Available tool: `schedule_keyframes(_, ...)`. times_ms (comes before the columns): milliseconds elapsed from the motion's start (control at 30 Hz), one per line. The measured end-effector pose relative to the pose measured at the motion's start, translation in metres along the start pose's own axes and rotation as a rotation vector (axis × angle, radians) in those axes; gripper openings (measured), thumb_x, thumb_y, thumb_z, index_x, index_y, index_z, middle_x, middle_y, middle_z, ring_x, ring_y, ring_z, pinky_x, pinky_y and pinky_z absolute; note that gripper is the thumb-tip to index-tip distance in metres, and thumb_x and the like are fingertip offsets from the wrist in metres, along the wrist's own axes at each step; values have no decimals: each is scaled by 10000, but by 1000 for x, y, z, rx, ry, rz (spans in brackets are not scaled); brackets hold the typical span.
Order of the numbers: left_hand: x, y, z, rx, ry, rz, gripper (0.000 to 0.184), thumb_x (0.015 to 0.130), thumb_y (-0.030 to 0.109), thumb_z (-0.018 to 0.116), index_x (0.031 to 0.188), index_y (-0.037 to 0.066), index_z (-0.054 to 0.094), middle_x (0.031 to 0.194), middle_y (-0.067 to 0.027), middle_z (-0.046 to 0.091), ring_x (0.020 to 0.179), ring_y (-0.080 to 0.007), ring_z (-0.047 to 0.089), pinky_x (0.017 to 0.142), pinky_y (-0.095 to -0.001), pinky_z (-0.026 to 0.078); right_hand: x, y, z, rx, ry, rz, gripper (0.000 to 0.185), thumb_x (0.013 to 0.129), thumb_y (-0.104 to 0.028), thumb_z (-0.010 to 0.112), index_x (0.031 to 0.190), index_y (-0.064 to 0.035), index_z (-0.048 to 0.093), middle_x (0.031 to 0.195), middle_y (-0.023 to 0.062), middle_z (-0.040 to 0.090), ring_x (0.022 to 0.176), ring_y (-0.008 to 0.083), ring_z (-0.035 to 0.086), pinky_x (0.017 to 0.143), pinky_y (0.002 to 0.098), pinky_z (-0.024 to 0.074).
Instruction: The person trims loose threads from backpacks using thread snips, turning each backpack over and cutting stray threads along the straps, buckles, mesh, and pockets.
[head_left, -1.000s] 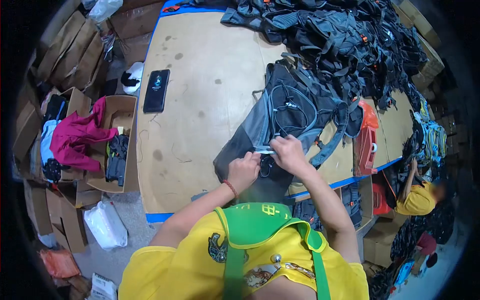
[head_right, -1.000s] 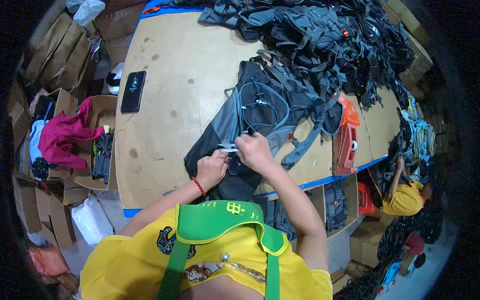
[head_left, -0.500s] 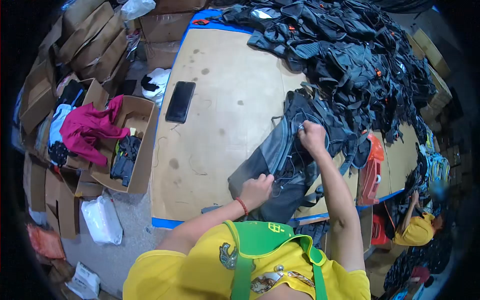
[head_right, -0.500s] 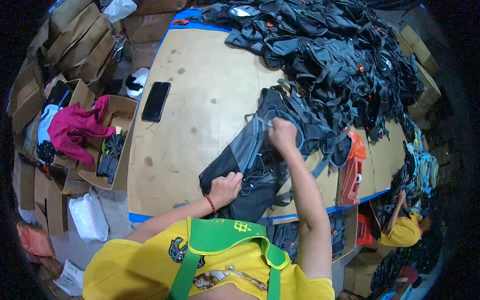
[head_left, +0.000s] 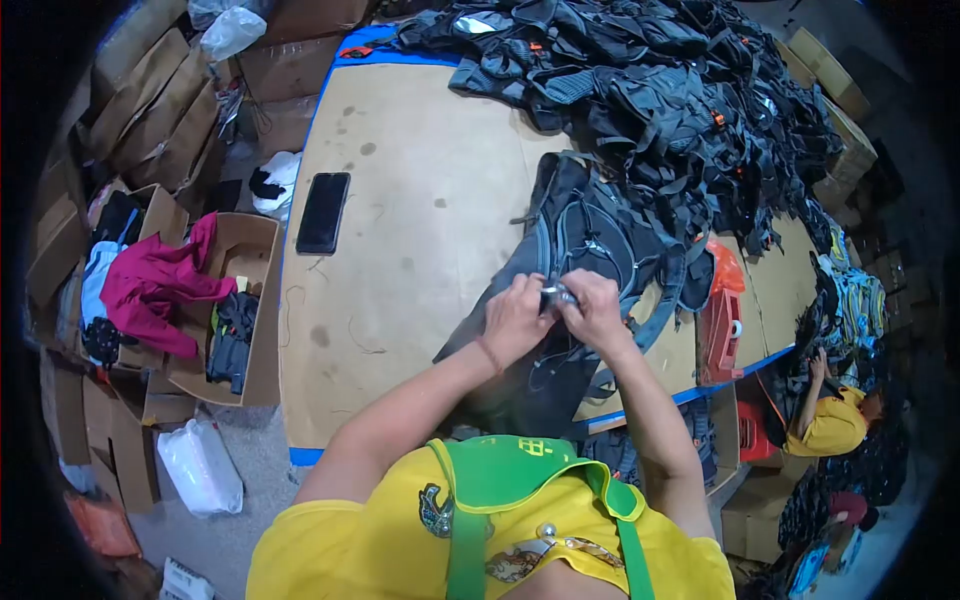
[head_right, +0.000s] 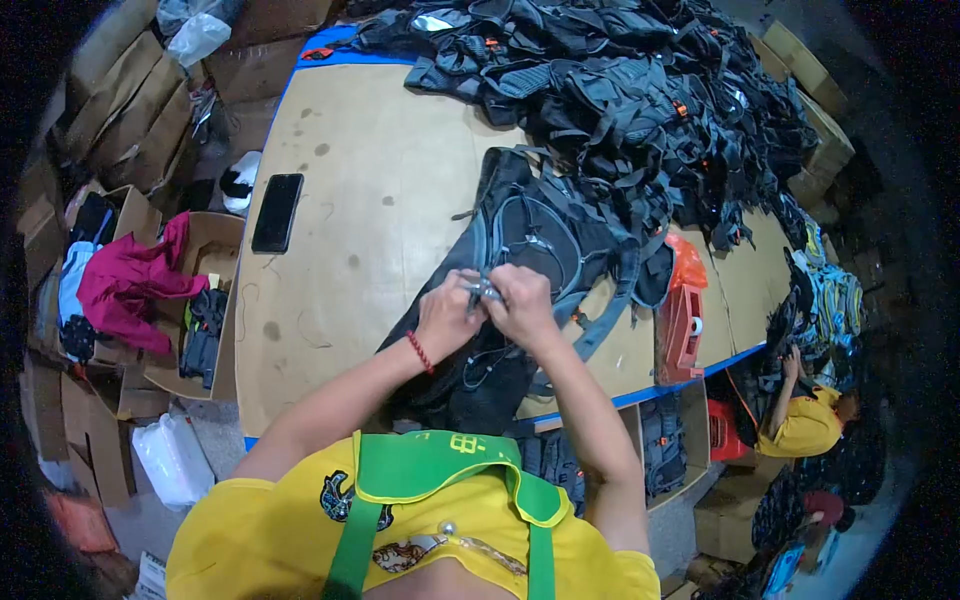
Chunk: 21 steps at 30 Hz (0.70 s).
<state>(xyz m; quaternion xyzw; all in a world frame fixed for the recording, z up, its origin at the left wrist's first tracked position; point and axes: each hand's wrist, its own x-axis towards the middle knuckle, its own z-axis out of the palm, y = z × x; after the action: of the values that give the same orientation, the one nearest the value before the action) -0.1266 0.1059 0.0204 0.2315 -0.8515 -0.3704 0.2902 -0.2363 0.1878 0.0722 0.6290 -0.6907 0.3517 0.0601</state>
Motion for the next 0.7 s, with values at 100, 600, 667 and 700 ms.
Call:
schedule_keyframes(100,15,6,11,64,-71,34,198,697,190,617,800,58,510,778,-156,583,699,-358,590,601,-452,461,-3,-11,-15,-56,32,-53,161,589,-42,636,673,-57,500,622,112,499,562,311,506,523,381,406)
schedule_keyframes(600,-5,51,-29,3,-66,442,158,717,129,581,629,42,483,581,-135,510,506,-312,535,467,-404,419,57,81,-123,-453,313,357,207,735,-175,600,649,2,536,614,209,539,599,368,547,551,426,408)
schedule_keyframes(667,-5,45,-31,-3,-76,437,165,719,131,579,627,38,479,584,-143,506,514,-321,533,470,-405,419,46,81,-122,-361,319,460,225,726,-179,607,626,8,531,580,200,522,568,333,544,546,402,400)
schedule_keyframes(700,-1,42,-34,-38,-69,399,182,727,135,578,619,35,470,568,-147,494,524,-335,531,478,-412,422,44,76,-122,-221,360,546,226,723,-165,604,624,23,528,534,172,486,497,241,502,506,361,377)
